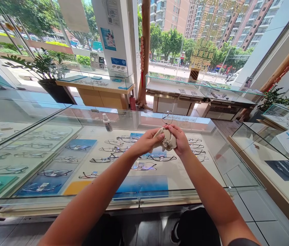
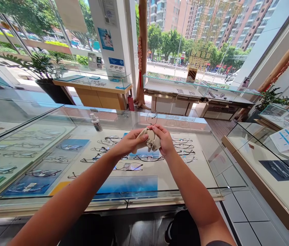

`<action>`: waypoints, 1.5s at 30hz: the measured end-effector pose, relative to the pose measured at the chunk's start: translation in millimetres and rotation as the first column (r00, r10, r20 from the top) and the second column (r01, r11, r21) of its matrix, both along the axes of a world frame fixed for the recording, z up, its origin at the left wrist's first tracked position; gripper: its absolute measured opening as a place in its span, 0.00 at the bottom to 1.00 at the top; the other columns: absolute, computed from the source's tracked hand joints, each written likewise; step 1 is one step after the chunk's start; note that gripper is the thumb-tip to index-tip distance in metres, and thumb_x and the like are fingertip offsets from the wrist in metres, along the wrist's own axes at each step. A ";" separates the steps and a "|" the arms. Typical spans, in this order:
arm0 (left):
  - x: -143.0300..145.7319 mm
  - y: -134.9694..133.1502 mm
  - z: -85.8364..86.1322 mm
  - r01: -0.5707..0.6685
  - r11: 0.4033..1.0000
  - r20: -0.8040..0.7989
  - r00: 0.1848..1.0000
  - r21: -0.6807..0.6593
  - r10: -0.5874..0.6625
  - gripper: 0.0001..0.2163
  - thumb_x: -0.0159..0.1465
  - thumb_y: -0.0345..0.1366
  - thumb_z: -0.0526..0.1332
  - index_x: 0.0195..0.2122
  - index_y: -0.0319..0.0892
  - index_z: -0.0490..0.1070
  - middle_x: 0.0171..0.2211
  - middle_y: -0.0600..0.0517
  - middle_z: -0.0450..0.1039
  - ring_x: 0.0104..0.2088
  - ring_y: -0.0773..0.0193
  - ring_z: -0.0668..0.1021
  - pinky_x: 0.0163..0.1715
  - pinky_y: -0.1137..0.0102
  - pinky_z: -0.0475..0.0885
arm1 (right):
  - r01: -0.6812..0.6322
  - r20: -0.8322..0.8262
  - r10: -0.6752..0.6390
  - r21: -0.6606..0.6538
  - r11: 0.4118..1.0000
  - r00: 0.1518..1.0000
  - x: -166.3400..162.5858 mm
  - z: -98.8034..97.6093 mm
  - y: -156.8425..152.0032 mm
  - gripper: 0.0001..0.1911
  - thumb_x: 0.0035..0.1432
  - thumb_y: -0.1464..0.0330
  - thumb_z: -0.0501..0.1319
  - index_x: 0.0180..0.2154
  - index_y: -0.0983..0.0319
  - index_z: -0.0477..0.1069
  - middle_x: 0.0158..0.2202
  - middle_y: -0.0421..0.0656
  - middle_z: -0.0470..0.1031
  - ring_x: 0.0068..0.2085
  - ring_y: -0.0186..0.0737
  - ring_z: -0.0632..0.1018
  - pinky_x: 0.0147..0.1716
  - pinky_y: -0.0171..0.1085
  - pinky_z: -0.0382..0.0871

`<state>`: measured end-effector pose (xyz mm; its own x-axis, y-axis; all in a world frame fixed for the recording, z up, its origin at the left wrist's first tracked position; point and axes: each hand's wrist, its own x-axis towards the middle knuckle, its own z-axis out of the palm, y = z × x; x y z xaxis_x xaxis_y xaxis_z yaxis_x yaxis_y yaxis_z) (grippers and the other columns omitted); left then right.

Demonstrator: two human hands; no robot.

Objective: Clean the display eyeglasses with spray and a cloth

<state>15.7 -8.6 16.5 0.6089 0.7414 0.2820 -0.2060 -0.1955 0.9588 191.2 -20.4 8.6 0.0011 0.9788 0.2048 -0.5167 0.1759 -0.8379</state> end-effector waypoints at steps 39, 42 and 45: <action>3.0 0.9 -3.0 -0.269 0.952 -0.053 0.959 0.149 0.279 0.30 0.67 0.59 0.71 0.58 0.38 0.81 0.48 0.43 0.84 0.43 0.56 0.81 0.43 0.67 0.76 | -0.071 -0.112 0.066 -0.040 0.997 0.992 -9.4 -2.1 -4.7 0.18 0.45 0.60 0.85 0.34 0.56 0.82 0.39 0.38 0.87 0.39 0.37 0.82 0.41 0.36 0.77; 8.5 0.6 -7.2 -0.310 0.941 -0.012 0.949 0.132 0.314 0.31 0.67 0.62 0.69 0.57 0.38 0.81 0.45 0.45 0.85 0.41 0.56 0.82 0.43 0.66 0.77 | -0.074 -0.129 0.069 -0.029 0.997 0.989 -12.4 -1.5 -6.6 0.18 0.45 0.61 0.85 0.34 0.56 0.81 0.39 0.37 0.88 0.38 0.37 0.82 0.42 0.36 0.78; 11.4 0.2 -8.1 -0.318 0.941 0.031 0.948 0.117 0.316 0.33 0.67 0.66 0.66 0.54 0.39 0.82 0.42 0.45 0.84 0.41 0.56 0.82 0.42 0.65 0.78 | -0.085 -0.137 0.081 -0.026 0.996 0.987 -10.7 -1.2 -7.6 0.18 0.44 0.60 0.86 0.33 0.56 0.82 0.38 0.37 0.88 0.37 0.36 0.82 0.40 0.35 0.78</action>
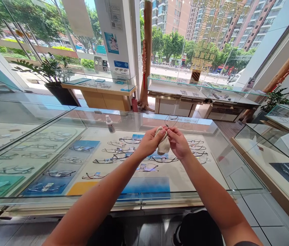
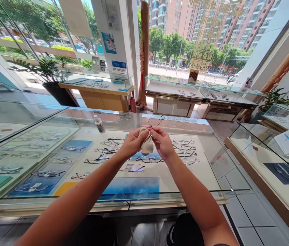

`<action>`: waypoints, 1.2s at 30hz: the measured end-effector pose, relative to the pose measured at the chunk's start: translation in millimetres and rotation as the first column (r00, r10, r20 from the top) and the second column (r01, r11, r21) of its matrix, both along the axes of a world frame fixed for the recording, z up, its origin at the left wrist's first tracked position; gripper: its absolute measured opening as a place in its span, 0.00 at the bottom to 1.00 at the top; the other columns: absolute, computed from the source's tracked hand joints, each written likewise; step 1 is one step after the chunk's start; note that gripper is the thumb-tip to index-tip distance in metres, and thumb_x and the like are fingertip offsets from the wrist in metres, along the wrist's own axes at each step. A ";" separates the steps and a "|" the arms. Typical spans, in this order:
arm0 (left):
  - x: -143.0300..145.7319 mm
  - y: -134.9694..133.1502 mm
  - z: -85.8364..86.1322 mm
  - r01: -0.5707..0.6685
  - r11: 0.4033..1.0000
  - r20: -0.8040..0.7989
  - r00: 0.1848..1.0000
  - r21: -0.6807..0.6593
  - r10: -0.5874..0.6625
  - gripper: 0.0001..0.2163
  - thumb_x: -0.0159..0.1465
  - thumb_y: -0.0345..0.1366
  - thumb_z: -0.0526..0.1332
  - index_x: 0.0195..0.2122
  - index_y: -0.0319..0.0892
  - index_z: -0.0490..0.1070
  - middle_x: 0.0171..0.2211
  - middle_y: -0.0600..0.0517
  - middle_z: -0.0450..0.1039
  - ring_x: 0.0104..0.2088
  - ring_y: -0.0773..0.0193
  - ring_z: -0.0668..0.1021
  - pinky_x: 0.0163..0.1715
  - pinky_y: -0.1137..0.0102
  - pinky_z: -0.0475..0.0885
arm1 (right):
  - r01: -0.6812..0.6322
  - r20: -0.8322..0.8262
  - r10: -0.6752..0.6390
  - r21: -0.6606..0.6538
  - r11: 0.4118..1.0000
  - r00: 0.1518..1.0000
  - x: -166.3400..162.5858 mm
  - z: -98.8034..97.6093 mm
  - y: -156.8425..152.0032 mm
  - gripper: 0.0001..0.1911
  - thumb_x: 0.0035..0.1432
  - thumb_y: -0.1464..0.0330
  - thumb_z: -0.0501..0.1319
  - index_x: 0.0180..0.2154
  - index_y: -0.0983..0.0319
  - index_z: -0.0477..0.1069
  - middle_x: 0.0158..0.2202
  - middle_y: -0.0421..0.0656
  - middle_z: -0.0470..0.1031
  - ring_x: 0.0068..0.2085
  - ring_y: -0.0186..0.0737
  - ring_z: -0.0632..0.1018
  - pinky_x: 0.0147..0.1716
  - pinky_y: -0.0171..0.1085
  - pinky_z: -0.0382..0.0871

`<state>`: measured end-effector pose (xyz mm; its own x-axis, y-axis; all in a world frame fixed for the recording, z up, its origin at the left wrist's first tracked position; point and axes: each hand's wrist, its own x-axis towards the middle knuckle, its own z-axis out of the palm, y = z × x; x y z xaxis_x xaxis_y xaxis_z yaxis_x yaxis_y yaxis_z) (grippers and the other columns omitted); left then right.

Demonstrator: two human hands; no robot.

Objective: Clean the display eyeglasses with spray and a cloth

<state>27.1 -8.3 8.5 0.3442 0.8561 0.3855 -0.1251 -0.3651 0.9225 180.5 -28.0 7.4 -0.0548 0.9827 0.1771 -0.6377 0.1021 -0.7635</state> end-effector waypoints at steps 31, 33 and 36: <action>-8.9 6.6 10.4 -0.020 1.000 0.020 1.000 0.011 0.019 0.30 0.68 0.68 0.64 0.42 0.40 0.82 0.34 0.48 0.82 0.33 0.60 0.79 0.35 0.68 0.75 | 0.016 0.032 -0.019 0.092 0.996 0.999 12.7 0.5 7.2 0.14 0.52 0.59 0.83 0.37 0.55 0.84 0.49 0.41 0.89 0.48 0.41 0.86 0.49 0.39 0.82; -13.1 9.6 10.9 -0.061 0.998 0.011 0.998 0.007 0.061 0.31 0.67 0.68 0.64 0.38 0.41 0.80 0.31 0.50 0.79 0.29 0.63 0.76 0.30 0.69 0.72 | 0.021 0.022 -0.024 0.094 0.995 0.999 15.6 1.4 8.9 0.12 0.54 0.60 0.82 0.38 0.55 0.84 0.50 0.42 0.89 0.49 0.42 0.87 0.48 0.39 0.82; -21.7 12.8 16.2 -0.169 0.986 0.043 0.985 0.002 0.168 0.31 0.66 0.69 0.65 0.35 0.41 0.77 0.28 0.52 0.75 0.28 0.64 0.73 0.28 0.70 0.69 | 0.039 -0.015 -0.038 0.096 0.995 0.999 20.6 3.4 11.1 0.10 0.56 0.61 0.81 0.37 0.53 0.83 0.48 0.40 0.89 0.48 0.41 0.86 0.47 0.39 0.81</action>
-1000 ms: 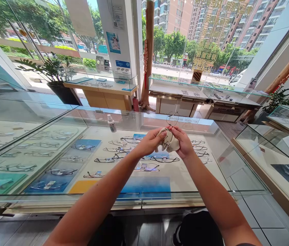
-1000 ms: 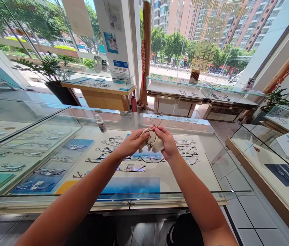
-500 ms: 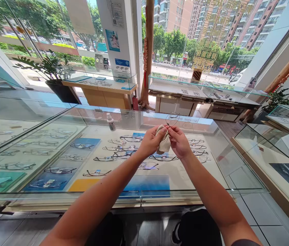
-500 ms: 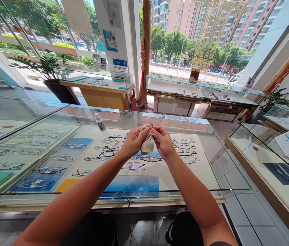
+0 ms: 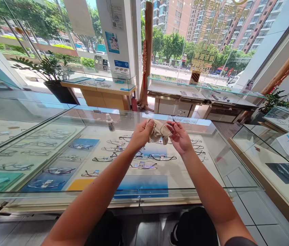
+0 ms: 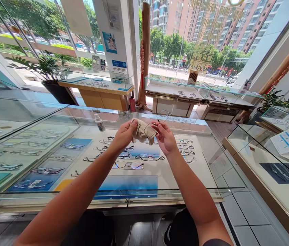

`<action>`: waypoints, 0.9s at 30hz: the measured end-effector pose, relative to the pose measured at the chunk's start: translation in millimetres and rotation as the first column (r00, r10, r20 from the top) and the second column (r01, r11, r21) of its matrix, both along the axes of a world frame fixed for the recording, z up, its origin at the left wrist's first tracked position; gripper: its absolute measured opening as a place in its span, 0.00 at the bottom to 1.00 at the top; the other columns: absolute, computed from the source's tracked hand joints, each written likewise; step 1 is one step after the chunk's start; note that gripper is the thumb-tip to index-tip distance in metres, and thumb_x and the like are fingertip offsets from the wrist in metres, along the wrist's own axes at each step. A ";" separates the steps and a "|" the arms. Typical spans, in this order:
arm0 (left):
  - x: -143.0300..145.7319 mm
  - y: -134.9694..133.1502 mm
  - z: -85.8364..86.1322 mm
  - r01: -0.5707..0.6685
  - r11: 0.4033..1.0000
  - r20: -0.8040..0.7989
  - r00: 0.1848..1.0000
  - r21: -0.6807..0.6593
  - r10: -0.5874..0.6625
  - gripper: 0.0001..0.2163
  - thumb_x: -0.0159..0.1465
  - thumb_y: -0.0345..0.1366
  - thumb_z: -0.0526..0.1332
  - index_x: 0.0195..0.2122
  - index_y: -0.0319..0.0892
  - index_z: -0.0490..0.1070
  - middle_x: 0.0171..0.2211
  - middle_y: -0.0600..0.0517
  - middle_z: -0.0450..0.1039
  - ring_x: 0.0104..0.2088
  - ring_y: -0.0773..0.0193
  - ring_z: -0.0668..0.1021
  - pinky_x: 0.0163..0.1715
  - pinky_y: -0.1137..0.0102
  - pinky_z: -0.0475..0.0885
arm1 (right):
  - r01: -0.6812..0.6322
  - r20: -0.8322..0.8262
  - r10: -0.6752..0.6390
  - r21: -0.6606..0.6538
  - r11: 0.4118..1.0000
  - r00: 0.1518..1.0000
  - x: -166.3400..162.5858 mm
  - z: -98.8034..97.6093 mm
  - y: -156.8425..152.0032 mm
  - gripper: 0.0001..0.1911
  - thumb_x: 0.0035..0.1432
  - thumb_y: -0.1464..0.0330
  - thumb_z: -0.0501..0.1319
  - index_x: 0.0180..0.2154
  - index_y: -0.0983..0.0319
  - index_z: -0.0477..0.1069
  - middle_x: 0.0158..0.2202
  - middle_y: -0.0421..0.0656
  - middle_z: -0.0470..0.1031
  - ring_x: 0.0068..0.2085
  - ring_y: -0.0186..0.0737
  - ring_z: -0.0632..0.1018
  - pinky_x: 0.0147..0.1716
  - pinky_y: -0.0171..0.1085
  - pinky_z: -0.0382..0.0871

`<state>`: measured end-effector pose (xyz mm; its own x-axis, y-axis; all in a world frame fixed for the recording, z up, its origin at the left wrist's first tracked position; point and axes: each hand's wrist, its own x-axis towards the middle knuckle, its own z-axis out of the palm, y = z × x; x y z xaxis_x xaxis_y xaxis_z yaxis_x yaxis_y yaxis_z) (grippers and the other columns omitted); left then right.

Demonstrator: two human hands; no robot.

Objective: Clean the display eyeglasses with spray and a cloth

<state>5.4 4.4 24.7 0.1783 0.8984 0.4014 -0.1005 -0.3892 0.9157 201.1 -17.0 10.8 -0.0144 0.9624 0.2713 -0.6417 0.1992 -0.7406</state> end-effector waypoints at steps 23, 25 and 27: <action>-263.6 -11.4 -23.5 -0.667 0.727 -0.853 0.276 0.162 0.444 0.11 0.69 0.42 0.58 0.38 0.45 0.78 0.36 0.49 0.80 0.40 0.52 0.76 0.40 0.67 0.66 | -0.039 0.085 0.038 0.006 0.999 0.996 11.7 5.8 5.0 0.11 0.57 0.59 0.75 0.35 0.53 0.75 0.43 0.38 0.87 0.46 0.40 0.84 0.47 0.39 0.76; -265.6 -12.5 -31.1 -0.630 0.761 -0.878 0.265 0.154 0.398 0.10 0.67 0.44 0.60 0.34 0.45 0.75 0.35 0.48 0.80 0.39 0.51 0.77 0.41 0.66 0.67 | -0.038 0.104 0.035 0.026 0.999 0.994 12.2 6.5 5.0 0.11 0.57 0.60 0.74 0.35 0.54 0.75 0.40 0.38 0.86 0.45 0.39 0.83 0.45 0.38 0.75; -263.7 -14.3 -34.7 -0.619 0.769 -0.900 0.230 0.158 0.370 0.12 0.66 0.48 0.62 0.33 0.45 0.73 0.34 0.48 0.81 0.38 0.51 0.78 0.41 0.65 0.69 | -0.028 0.140 0.021 0.050 0.998 0.990 13.4 7.8 5.2 0.10 0.56 0.60 0.73 0.35 0.55 0.76 0.38 0.39 0.84 0.44 0.39 0.83 0.44 0.37 0.74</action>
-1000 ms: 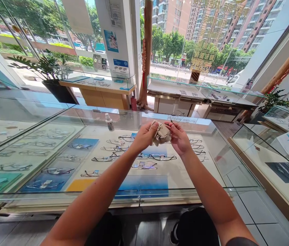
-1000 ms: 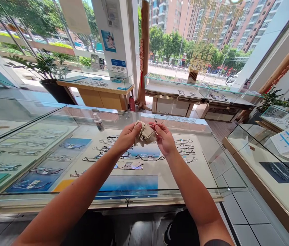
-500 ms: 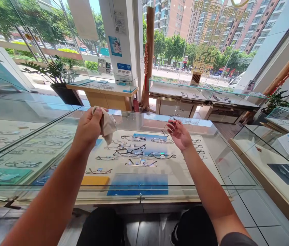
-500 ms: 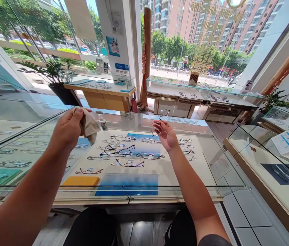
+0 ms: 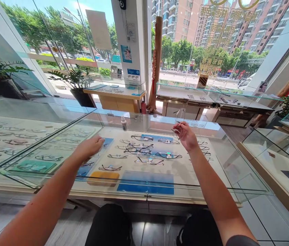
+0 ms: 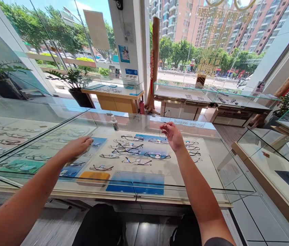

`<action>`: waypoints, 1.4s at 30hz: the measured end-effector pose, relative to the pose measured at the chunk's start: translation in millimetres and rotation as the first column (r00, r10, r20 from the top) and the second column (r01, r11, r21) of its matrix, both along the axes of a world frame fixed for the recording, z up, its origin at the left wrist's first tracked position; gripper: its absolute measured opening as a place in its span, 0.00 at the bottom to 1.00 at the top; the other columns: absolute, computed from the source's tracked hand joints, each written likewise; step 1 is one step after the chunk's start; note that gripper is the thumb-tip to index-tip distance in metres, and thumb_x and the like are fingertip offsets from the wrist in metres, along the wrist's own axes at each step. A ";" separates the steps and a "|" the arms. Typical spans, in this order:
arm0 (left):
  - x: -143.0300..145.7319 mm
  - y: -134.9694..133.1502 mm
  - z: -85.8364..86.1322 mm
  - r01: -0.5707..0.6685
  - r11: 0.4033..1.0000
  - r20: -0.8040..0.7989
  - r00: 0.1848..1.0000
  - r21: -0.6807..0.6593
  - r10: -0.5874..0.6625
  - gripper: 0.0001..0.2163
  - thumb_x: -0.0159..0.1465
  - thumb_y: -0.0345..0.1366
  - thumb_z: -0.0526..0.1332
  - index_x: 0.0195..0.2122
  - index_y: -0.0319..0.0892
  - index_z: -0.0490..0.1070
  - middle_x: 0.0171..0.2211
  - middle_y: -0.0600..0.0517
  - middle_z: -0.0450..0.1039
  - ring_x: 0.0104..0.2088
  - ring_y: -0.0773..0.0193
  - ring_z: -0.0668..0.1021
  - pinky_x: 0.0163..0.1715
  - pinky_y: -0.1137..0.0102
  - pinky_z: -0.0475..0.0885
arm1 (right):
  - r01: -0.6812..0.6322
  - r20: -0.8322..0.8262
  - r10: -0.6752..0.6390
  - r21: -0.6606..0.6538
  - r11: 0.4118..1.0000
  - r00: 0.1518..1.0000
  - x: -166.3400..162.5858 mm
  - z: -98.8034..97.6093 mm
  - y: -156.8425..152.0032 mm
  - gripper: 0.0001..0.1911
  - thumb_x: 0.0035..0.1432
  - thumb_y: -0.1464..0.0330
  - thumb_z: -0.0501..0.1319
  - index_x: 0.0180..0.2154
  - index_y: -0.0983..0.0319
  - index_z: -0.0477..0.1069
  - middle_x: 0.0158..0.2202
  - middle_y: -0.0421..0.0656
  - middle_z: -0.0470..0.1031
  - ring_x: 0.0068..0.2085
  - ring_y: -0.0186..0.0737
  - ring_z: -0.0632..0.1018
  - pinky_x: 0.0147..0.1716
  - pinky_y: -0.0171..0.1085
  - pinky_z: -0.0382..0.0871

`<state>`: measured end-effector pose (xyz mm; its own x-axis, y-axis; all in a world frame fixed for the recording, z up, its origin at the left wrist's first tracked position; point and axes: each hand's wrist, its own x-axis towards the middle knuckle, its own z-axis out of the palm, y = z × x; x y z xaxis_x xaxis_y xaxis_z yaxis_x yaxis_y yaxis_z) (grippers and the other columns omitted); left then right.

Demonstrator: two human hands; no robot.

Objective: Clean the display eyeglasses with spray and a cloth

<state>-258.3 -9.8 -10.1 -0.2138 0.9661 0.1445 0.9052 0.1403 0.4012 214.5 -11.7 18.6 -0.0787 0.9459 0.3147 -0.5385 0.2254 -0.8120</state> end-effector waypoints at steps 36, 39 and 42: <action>245.1 17.3 22.8 0.417 0.348 -0.148 0.791 0.840 -0.593 0.28 0.67 0.55 0.74 0.61 0.46 0.75 0.60 0.39 0.82 0.61 0.43 0.81 0.63 0.51 0.71 | 0.175 0.501 -0.371 0.394 0.902 0.782 2.4 1.8 -19.3 0.10 0.65 0.60 0.67 0.46 0.53 0.80 0.46 0.42 0.85 0.51 0.48 0.80 0.58 0.47 0.68; 244.5 14.0 25.6 0.276 0.353 -0.049 0.843 0.894 -0.535 0.29 0.66 0.58 0.74 0.59 0.44 0.75 0.56 0.39 0.83 0.57 0.45 0.82 0.60 0.52 0.73 | 0.365 0.444 -0.598 0.505 0.782 0.667 -2.5 -1.2 -25.8 0.20 0.61 0.61 0.72 0.54 0.51 0.77 0.57 0.45 0.81 0.58 0.53 0.77 0.64 0.51 0.65; 244.3 11.8 26.7 0.154 0.380 0.060 0.866 0.912 -0.496 0.30 0.65 0.61 0.73 0.57 0.44 0.74 0.52 0.41 0.82 0.53 0.47 0.82 0.57 0.53 0.74 | 0.421 0.439 -0.672 0.542 0.727 0.596 -8.7 -8.3 -28.7 0.28 0.58 0.61 0.76 0.59 0.49 0.74 0.60 0.47 0.77 0.61 0.56 0.74 0.68 0.54 0.64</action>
